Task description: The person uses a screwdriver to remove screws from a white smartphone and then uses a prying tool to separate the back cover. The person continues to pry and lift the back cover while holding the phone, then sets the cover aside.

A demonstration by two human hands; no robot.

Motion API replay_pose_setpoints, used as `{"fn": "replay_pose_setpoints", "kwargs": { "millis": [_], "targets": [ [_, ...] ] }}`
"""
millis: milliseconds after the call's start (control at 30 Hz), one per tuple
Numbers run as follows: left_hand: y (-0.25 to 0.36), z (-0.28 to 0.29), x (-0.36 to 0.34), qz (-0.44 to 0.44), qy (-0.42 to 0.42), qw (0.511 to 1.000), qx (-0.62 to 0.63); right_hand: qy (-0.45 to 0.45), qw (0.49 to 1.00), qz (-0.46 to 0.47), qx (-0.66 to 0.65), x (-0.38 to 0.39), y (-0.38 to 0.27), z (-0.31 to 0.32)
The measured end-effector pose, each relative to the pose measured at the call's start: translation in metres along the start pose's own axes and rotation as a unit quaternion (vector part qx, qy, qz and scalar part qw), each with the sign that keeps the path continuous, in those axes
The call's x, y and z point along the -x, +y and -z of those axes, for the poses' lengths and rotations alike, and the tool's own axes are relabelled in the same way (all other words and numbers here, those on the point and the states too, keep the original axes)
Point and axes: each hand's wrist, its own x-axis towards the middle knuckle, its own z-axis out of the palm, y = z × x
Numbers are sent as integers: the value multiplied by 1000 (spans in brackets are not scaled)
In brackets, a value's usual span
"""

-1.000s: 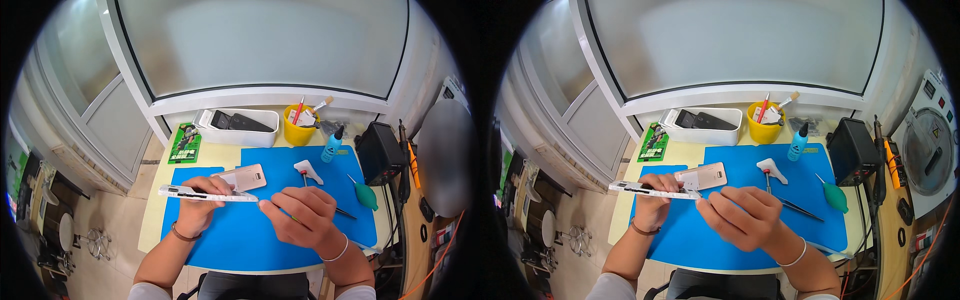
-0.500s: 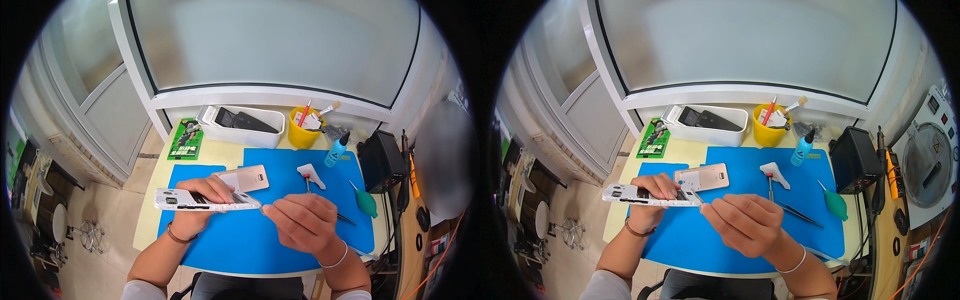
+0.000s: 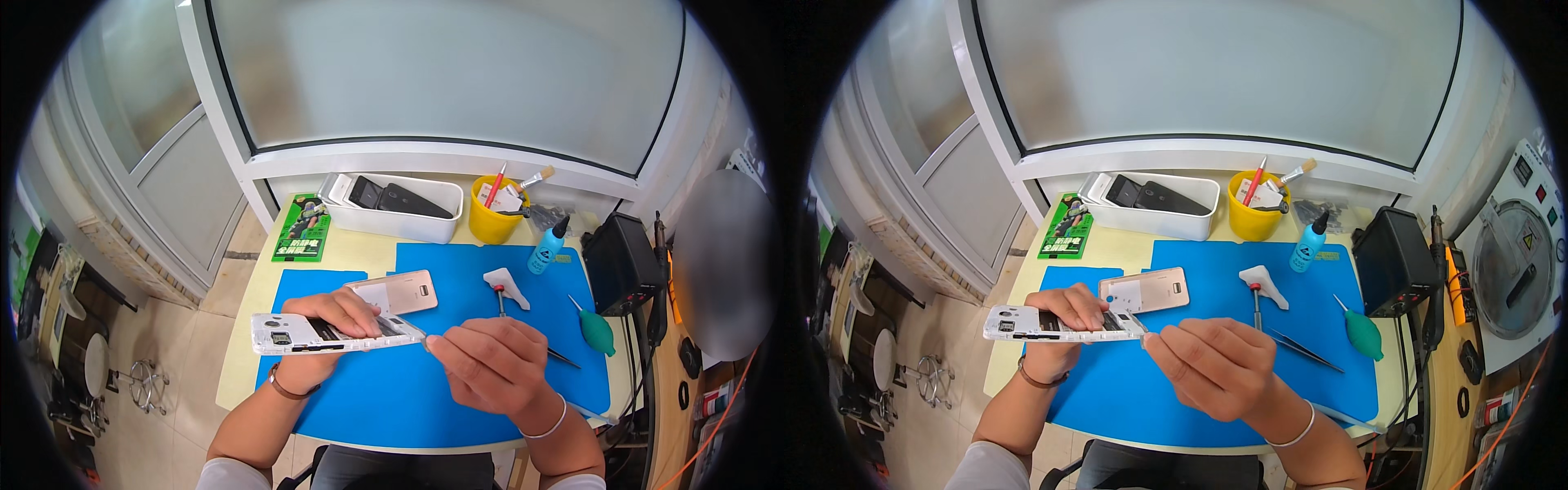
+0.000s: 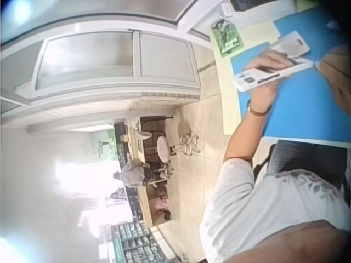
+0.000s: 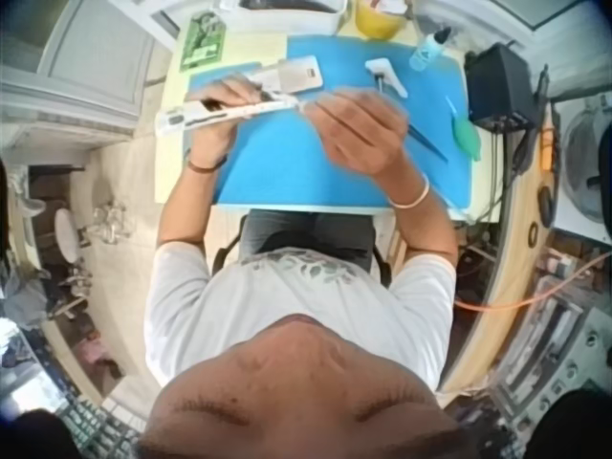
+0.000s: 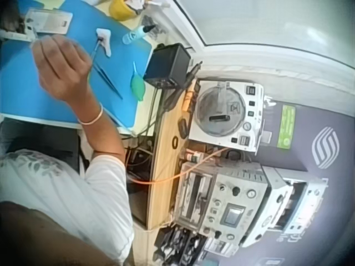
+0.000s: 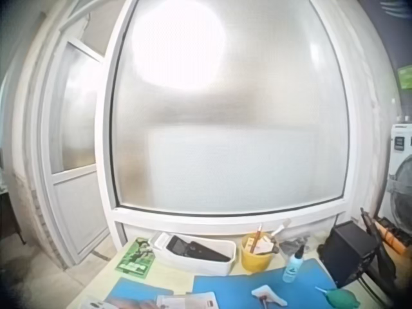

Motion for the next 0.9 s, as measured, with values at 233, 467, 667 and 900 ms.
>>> {"fn": "replay_pose_setpoints", "kwargs": {
  "millis": [233, 467, 667, 900],
  "targets": [
    [1, 1, 0, -9, -7, 1000, -25, 0, 1000, 1, 3, 0, 0, 0],
    [3, 1, -1, -25, -22, 998, -55, -6, 1000, -1, -13, 1, 2, -1],
    [6, 0, 0, -26, -24, 998, -56, -8, 1000, -7, -24, 3, 1, -3],
    [9, -1, -1, -26, -24, 998, -48, -15, 999, -5, -36, 1, 2, -1]
  ]
}}
